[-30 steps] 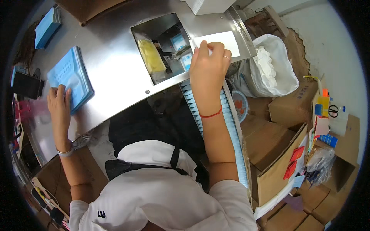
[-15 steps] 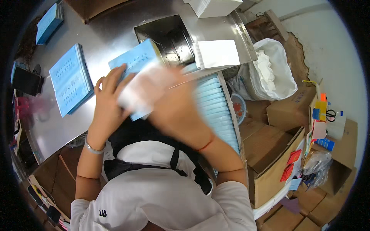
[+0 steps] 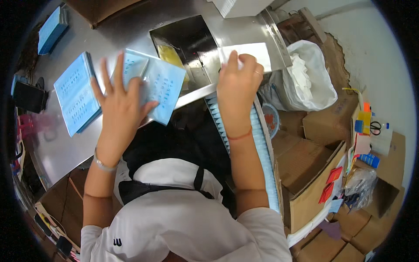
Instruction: Folding blue paper leaflets around white inserts and placing them into a packaging machine slot.
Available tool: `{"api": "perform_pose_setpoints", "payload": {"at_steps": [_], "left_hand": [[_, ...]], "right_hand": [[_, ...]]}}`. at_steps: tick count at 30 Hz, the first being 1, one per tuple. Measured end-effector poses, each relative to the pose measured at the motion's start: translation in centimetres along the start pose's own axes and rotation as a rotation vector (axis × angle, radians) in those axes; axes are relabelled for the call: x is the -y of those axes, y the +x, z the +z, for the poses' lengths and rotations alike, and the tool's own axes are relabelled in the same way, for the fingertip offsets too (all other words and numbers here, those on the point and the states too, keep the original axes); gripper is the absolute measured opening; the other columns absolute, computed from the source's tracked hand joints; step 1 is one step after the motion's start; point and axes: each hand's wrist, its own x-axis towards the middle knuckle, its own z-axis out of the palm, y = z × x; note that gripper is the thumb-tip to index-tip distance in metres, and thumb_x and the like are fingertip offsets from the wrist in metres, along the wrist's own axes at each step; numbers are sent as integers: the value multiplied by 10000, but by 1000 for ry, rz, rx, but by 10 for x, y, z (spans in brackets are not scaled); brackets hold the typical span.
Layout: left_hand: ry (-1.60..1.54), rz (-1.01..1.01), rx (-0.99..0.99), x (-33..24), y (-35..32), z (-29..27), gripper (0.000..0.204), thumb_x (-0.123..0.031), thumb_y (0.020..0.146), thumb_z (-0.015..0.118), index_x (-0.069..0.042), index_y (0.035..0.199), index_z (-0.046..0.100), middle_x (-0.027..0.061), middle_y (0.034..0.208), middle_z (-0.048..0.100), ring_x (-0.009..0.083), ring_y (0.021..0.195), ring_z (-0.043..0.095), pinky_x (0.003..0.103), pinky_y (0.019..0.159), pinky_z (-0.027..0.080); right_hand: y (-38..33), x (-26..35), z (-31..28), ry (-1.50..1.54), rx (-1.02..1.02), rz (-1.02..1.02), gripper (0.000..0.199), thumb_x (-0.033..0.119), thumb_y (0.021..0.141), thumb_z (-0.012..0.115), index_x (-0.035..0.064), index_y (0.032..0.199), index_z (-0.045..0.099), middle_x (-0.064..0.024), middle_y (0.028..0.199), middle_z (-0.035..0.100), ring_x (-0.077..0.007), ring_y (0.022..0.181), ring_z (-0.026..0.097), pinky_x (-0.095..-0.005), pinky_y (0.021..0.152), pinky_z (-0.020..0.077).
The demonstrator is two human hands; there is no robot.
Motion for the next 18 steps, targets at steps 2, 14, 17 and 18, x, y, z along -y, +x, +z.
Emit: {"api": "perform_pose_setpoints", "payload": {"at_steps": [2,14,17,18], "left_hand": [[-27,235,74,-7,16,11,484,-413,759,789,-75,1057,614,260,1504,376,467,1441,271,674,1098,229],[-246,287,82,17,-1,0,453,-182,765,727,-93,1200,638,246,1416,455,279,771,605,341,708,497],[-359,173,136,22,7,2,591,-102,711,782,-101,1275,606,214,1438,432,283,780,651,355,707,541],[-517,64,207,18,11,-3,627,-71,691,798,-99,1285,597,208,1437,435,289,807,661,367,733,550]], "right_hand": [[2,4,11,-68,-19,-43,211,50,843,657,-32,1034,694,-148,1011,596,-315,906,541,-404,806,468],[-7,40,-31,323,83,-341,324,-1,834,598,40,1145,682,-157,1122,671,-329,1047,627,-423,928,477],[-49,91,-11,534,223,-403,320,85,831,623,65,1145,685,-154,1087,654,-345,1020,648,-571,1058,390],[-25,78,-6,368,195,-437,290,93,820,621,63,1102,686,-150,1047,652,-330,971,661,-593,1036,400]]}}
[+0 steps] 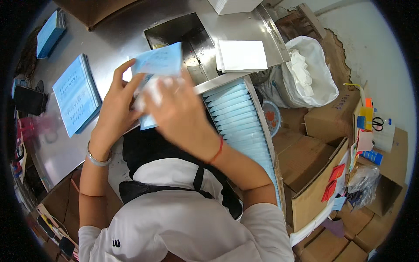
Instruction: Folding blue paper leaflets around white inserts and placing them into a packaging machine slot.
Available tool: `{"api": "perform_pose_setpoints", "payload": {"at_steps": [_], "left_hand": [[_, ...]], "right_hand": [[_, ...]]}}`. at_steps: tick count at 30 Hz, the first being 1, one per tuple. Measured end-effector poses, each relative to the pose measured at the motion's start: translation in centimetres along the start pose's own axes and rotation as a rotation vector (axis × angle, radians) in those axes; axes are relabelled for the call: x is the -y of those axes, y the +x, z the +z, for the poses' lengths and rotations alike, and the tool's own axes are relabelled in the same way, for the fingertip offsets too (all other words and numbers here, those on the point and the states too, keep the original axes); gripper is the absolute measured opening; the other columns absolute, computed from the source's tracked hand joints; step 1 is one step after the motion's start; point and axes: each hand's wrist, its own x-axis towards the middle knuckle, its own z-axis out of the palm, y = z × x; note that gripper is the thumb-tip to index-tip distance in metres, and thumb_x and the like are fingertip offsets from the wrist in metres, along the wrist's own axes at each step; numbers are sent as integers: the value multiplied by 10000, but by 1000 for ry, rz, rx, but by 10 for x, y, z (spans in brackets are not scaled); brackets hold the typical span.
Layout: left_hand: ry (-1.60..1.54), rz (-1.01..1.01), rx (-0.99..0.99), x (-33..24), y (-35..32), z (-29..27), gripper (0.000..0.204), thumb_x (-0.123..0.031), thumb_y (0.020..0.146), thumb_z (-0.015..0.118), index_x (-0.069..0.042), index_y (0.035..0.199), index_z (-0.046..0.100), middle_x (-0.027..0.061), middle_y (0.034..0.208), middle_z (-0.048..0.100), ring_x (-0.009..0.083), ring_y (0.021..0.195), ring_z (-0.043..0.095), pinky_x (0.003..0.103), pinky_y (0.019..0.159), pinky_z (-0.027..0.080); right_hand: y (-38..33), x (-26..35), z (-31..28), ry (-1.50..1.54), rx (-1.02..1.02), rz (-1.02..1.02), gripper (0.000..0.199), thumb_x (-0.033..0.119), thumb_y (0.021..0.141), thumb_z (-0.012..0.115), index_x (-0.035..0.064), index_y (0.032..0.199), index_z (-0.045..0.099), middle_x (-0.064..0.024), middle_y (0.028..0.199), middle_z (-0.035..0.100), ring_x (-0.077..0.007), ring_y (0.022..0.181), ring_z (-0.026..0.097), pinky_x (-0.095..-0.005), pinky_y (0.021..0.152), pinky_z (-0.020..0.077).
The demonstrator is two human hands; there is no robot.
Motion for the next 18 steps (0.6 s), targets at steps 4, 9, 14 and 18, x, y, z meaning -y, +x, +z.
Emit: {"api": "perform_pose_setpoints", "payload": {"at_steps": [4,9,14,18], "left_hand": [[-39,265,-64,-33,13,24,626,53,733,749,-139,1310,596,121,1461,462,259,916,646,349,786,552],[-428,-6,54,-28,-20,-14,478,-37,798,758,-61,1243,587,69,1100,576,188,812,538,315,731,480],[535,-252,-462,86,-73,-69,326,-194,945,645,-19,1206,560,170,1006,584,317,914,566,412,816,452],[711,-383,-233,75,-56,-63,200,-214,901,695,-62,952,575,162,1037,601,370,958,569,437,831,461]], "right_hand": [[26,-47,30,-161,262,159,174,144,822,617,58,969,653,-152,919,672,-320,947,658,-615,999,410],[36,-78,17,-55,238,427,156,179,884,613,41,898,686,-138,710,624,-365,714,640,-570,893,468],[4,-79,-18,-466,-229,521,181,155,846,704,29,977,710,-112,982,605,-326,884,571,-470,844,456],[-3,-86,-7,-533,-147,485,216,135,831,708,23,1016,710,-98,1038,567,-316,958,522,-433,833,445]]}}
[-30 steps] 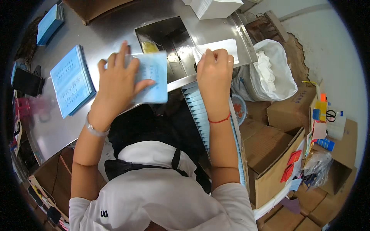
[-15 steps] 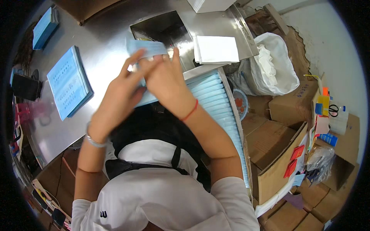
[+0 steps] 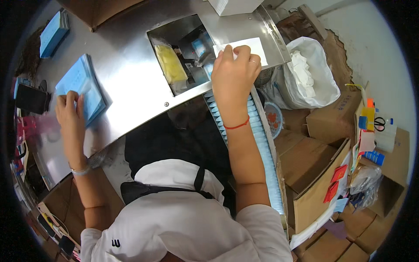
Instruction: Folding blue paper leaflets around white inserts and placing them into a packaging machine slot.
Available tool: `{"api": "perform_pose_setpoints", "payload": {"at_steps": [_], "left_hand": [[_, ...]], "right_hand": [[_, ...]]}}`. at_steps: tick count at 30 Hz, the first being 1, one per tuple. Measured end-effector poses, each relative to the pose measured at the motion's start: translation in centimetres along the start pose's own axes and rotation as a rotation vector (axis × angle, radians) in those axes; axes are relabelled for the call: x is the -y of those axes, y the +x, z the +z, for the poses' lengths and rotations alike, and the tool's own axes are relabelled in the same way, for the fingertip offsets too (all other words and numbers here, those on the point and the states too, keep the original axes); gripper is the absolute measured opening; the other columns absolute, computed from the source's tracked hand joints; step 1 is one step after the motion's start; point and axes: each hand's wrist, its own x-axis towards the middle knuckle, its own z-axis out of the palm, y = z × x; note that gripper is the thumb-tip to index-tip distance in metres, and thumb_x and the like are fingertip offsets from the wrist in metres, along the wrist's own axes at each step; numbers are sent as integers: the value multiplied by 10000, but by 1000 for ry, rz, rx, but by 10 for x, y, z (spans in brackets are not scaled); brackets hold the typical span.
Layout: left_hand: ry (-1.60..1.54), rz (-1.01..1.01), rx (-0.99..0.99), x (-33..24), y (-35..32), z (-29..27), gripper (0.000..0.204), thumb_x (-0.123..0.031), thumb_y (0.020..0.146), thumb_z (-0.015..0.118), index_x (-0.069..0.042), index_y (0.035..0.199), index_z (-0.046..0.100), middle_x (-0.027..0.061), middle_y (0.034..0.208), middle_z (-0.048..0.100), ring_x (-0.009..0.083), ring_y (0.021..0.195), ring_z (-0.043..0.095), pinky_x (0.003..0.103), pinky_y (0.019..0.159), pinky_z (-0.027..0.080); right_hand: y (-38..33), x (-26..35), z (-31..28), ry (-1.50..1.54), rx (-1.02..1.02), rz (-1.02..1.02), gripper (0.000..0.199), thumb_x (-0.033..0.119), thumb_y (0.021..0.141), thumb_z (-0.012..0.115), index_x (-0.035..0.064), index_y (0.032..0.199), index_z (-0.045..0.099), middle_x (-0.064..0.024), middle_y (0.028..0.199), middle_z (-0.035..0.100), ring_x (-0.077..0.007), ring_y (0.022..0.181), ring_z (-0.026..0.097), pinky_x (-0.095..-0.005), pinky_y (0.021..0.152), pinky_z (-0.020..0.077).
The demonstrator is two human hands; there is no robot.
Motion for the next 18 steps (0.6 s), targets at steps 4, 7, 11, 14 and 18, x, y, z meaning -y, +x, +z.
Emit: {"api": "perform_pose_setpoints", "payload": {"at_steps": [4,7,11,14,18], "left_hand": [[-367,262,-196,-92,-4,-1,244,-227,835,746,-84,940,579,206,1139,603,423,1078,569,523,910,453],[-430,367,-54,-140,-20,4,282,-190,771,776,-78,960,600,240,1224,583,472,1192,527,543,1009,421],[-544,409,39,-132,-27,7,392,-108,723,745,-32,1087,621,244,1357,511,462,1317,438,559,1075,374],[-418,399,45,-105,-24,8,451,-35,721,683,-6,1166,618,196,1396,487,385,1286,449,484,1039,373],[-450,310,53,-96,-23,8,341,-61,749,695,-24,1079,619,171,1397,489,388,1249,467,451,1026,364]], "right_hand": [[3,-20,-6,94,39,-83,240,87,807,697,4,1032,704,-118,1028,572,-322,952,529,-420,839,453],[13,-41,-18,319,187,-195,285,-11,774,651,-33,1056,685,-150,1021,599,-330,933,559,-432,849,468],[16,-38,-42,262,49,-252,384,-70,756,602,34,1115,693,-144,1133,649,-316,1025,587,-396,836,480],[-26,55,-61,552,37,-492,319,82,799,614,118,1096,722,-82,1174,659,-267,1144,596,-454,962,474],[-19,72,-24,408,203,-537,319,100,754,653,112,1068,705,-92,1154,606,-295,1060,572,-584,1060,358]]}}
